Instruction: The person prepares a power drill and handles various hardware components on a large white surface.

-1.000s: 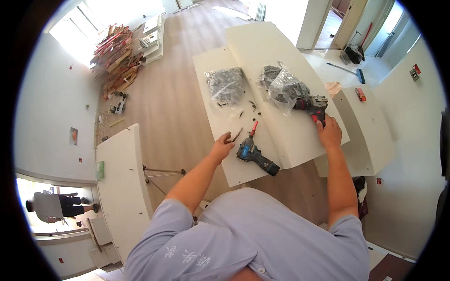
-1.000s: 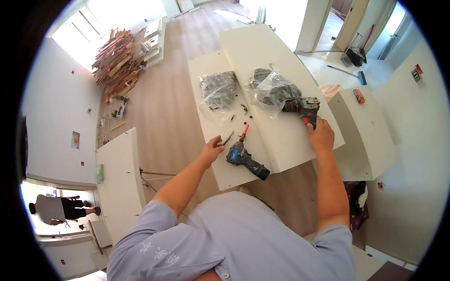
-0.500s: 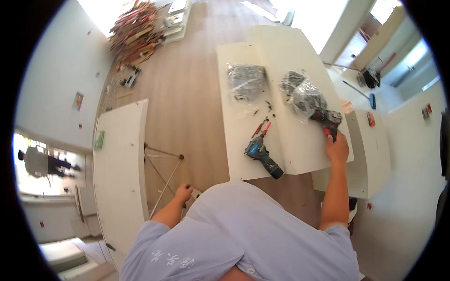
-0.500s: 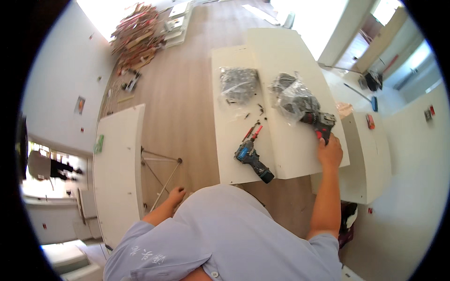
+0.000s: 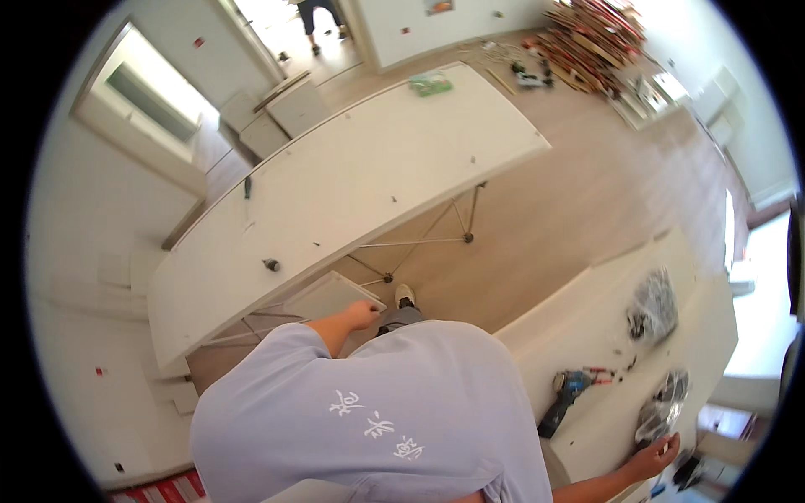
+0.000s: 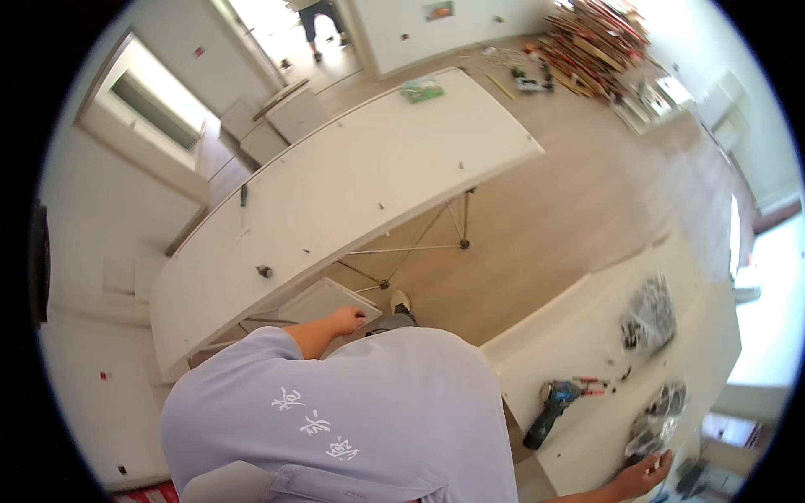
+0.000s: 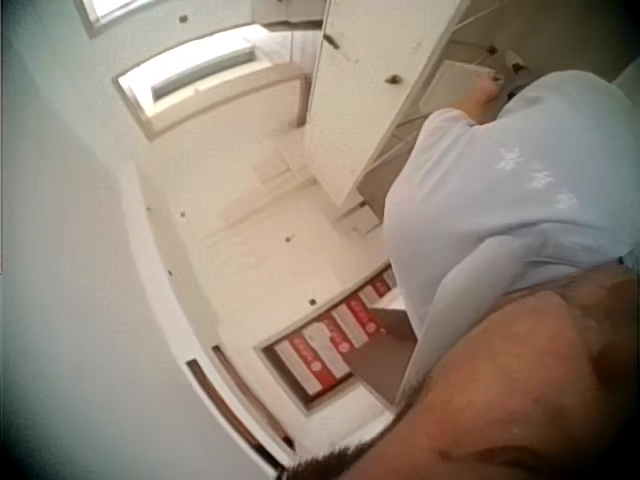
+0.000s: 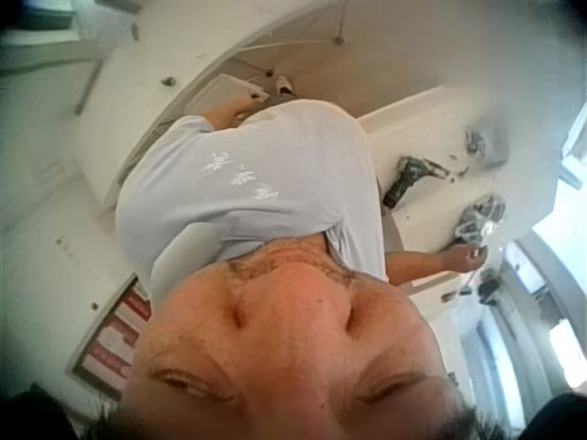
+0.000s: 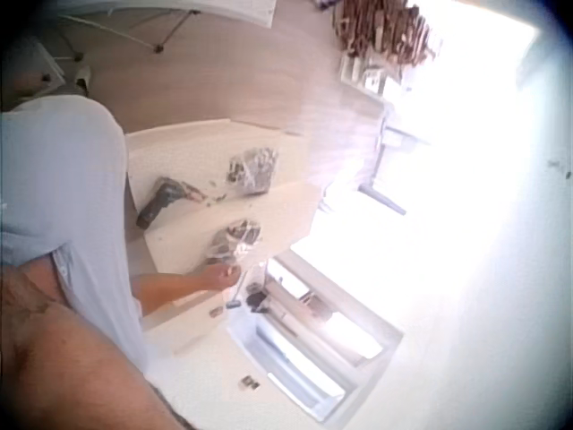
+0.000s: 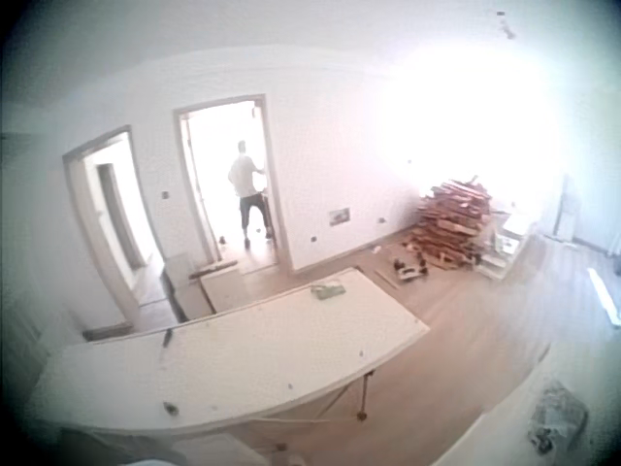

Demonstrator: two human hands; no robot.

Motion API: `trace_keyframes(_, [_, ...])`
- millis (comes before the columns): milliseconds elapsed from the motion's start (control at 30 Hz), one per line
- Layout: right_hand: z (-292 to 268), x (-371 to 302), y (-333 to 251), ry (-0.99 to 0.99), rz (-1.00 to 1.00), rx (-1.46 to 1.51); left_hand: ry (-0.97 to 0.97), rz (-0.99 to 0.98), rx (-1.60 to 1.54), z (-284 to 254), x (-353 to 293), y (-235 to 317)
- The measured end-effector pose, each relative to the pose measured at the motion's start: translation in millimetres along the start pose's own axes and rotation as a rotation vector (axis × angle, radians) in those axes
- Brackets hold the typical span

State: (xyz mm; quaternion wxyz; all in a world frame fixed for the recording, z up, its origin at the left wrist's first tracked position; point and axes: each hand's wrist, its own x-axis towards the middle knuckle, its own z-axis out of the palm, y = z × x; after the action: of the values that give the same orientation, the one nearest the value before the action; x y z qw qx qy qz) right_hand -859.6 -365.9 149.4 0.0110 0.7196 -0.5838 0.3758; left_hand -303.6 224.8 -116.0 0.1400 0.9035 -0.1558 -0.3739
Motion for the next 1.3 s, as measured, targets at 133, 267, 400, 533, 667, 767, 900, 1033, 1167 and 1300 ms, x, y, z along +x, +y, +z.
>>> trace_keyframes(133, [58,-12,-103,-0.231,-0.218,0.128,0.079,0.281,-0.071,-41,15,52])
trace_keyframes(267, [113,-56,-202,-0.508,-0.277,0.264,0.350,0.384,-0.158,-112,39,36])
trace_keyframes(400, [150,-124,-260,-0.716,-0.297,0.247,0.767,0.252,-0.169,-186,67,-35])
trace_keyframes(533, [161,-171,-328,-0.958,-0.406,0.202,1.113,-0.425,0.026,-208,70,-173])
trace_keyframes(667, [168,-189,-372,-1.050,-0.369,0.146,0.784,-1.215,-0.281,-230,26,-190])
trace_keyframes(767, [176,-191,-408,-1.068,-0.320,0.111,0.723,-1.058,-0.556,-191,31,-250])
trace_keyframes(900, [175,-206,-429,-1.113,-0.256,0.050,0.858,-0.712,-0.593,-235,64,-245])
trace_keyframes(1033, [174,-212,-446,-1.196,-0.244,-0.035,0.986,-0.762,-0.499,-330,126,-309])
trace_keyframes(1167, [175,-204,-438,-1.227,-0.258,-0.074,0.986,-0.840,-0.243,-405,158,-383])
trace_keyframes(1300, [161,-210,-427,-1.238,-0.138,-0.133,0.884,-0.983,-0.282,-446,173,-376])
